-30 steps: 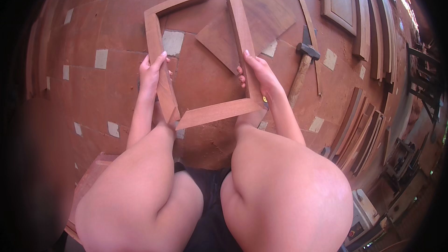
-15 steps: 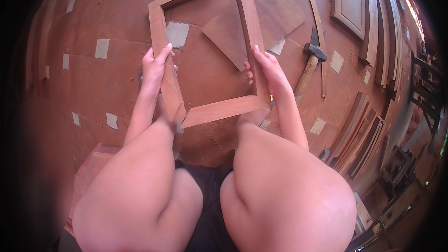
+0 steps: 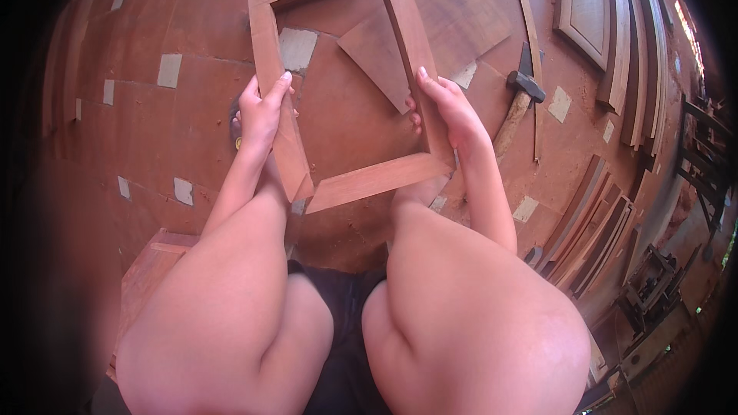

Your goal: The person assembles a wooden frame by hand, fitting four mitered pieces together and inserting a rectangular wooden panel into the center. They use a hammer to tap the joints and panel into place, then inspect the assembled unit.

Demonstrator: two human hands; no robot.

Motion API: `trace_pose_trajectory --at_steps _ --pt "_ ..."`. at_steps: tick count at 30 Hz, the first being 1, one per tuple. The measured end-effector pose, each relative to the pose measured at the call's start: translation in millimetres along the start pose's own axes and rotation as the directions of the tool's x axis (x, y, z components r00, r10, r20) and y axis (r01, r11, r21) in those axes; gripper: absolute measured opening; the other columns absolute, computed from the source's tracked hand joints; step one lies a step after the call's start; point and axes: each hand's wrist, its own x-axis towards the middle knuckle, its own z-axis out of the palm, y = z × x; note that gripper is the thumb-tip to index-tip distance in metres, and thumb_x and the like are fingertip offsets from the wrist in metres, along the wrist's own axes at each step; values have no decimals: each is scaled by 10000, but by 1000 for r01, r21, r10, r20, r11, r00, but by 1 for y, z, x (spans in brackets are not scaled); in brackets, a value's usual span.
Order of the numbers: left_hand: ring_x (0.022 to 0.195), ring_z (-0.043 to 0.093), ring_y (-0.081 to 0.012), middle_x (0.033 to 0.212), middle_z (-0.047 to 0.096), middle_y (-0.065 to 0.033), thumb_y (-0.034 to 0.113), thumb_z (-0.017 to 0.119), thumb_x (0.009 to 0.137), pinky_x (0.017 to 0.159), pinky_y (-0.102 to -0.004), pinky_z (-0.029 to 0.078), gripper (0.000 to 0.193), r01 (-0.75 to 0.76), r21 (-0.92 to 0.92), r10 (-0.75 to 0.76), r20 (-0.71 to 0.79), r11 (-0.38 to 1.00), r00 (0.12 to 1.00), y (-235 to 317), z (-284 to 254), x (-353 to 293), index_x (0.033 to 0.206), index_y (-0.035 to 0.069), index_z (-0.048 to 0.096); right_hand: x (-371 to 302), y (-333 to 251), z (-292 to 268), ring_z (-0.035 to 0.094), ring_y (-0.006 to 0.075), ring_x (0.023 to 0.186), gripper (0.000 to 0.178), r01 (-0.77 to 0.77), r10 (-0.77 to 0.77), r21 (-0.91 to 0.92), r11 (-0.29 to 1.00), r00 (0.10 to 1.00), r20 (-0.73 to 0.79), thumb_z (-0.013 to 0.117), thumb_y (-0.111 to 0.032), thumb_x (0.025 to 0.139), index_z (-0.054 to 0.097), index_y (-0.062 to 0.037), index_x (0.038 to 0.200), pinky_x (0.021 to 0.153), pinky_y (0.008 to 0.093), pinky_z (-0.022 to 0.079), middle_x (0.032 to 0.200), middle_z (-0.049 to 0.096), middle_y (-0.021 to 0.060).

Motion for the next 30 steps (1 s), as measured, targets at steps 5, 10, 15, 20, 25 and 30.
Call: trace_pose_trajectory --at_steps 5,10,15,20,25,30 --pt "699 606 -94 827 653 -36 205 720 914 544 -264 510 267 64 -18 -64 -1 998 998 6 -2 -6 1063 5 622 4 -1 4 568 122 584 384 -22 23 -46 999 1000 17 624 -451 971 518 -82 968 491 273 491 770 595 36" --pt "658 600 -91 814 643 -32 207 722 911 525 -256 513 279 21 -13 -21 8 1000 1000 4 2 -4 1087 16 619 5 7 3 567 121 574 378 -8 8 -10 1000 1000 14 624 -447 973 518 -85 965 483 267 489 772 598 36" --pt "661 603 -90 813 641 -30 202 725 907 523 -251 514 288 69 -50 -68 19 996 997 3 -1 -9 1098 17 614 2 5 6 557 144 571 388 -4 4 -11 1000 1000 2 605 -441 988 525 -62 1008 487 289 480 784 580 59" --pt "660 602 -90 821 642 -35 186 722 904 516 -246 515 277 42 -100 -39 33 994 999 -6 7 -7 1092 15 612 0 10 0 568 149 563 382 4 -4 3 1000 1000 -22 612 -439 984 517 -69 988 473 284 484 793 593 62" --pt "597 585 -88 812 624 -32 210 710 910 501 -248 535 256 37 -43 -37 5 998 999 -13 -5 -15 1041 17 604 4 20 5 578 120 575 366 -9 9 -23 1000 1000 14 622 -452 974 543 -95 977 498 272 497 779 612 30" --pt "558 581 -101 800 622 -36 206 706 911 481 -258 520 254 49 -52 -50 -3 997 999 -15 0 -16 1036 15 594 0 29 0 576 115 583 355 -5 5 -2 1000 1000 -20 604 -441 987 544 -91 999 504 271 499 777 606 26"
